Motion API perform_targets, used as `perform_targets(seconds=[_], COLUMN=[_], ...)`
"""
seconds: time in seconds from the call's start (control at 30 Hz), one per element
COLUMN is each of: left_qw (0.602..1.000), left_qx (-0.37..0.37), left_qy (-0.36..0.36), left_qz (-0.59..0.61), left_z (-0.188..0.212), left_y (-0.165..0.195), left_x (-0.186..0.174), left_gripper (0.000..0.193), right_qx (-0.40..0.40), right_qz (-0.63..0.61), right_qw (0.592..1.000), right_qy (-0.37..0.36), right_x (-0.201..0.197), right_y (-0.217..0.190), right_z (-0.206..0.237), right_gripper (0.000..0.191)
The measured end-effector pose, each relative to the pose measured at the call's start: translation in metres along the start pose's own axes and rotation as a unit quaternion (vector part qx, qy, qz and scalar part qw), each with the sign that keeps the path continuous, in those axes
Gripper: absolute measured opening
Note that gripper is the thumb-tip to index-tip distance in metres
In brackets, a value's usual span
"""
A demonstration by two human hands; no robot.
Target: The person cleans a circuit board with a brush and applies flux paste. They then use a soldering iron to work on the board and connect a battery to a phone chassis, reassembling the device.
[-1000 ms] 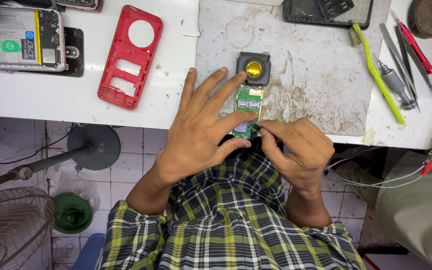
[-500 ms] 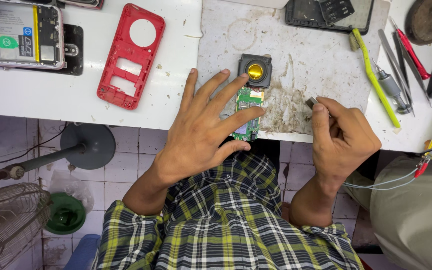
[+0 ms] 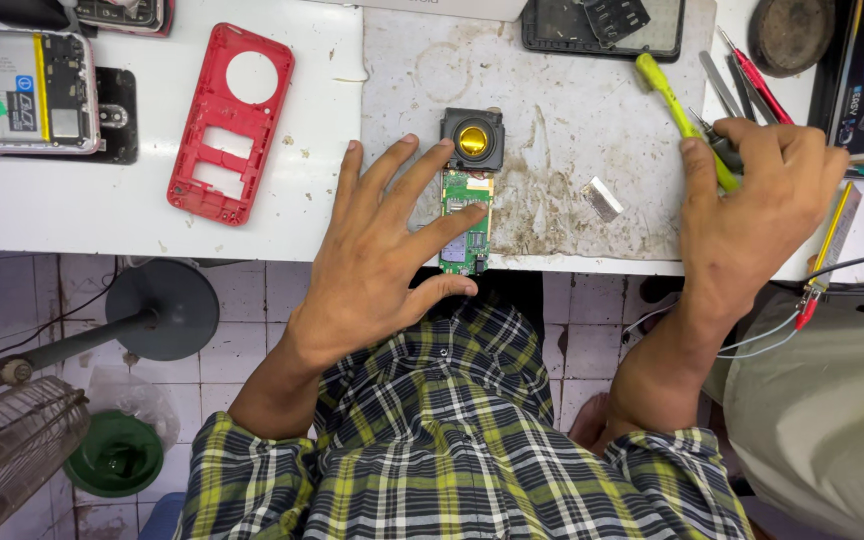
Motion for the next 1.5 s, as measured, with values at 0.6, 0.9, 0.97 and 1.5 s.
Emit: perform_targets(seconds=[0.6, 0.9, 0.97, 1.5], left_qw=[0.999, 0.999, 0.999, 0.999], left_qx=[-0.018, -0.023, -0.024, -0.018], left_qy=[0.022, 0.021, 0.023, 0.021], left_qz=[0.035, 0.041, 0.042, 0.033], left_z=[0.002, 0.002, 0.002, 0.002], left_y=[-0.002, -0.001, -0.001, -0.002], left_x=[0.001, 0.0, -0.001, 0.003], left_gripper=[0.058, 0.057, 0.057, 0.059], right_qx=[-0.087, -0.121, -0.088, -0.052], right_qz=[-0.151, -0.149, -0.153, -0.158], right_qw=[0.981, 0.973, 0.974, 0.985], right_qy=[-0.091, -0.132, -0.141, -0.054], right_x=[-0.041, -0.023, -0.032, -0.032], right_y=[-0.064, -0.083, -0.078, -0.074], right_z=[0.051, 0.055, 0.056, 0.079], right_gripper=[0.046, 0.054, 0.05, 0.049])
Point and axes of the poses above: each hand's wrist, its own z-axis away from the middle knuckle, its own x-axis out of the palm, y = z × x, the point moved 2 cm from there along -z, towards the middle knuckle, and after that the axes turned 1 degree about -x, right-handed, at the moved point
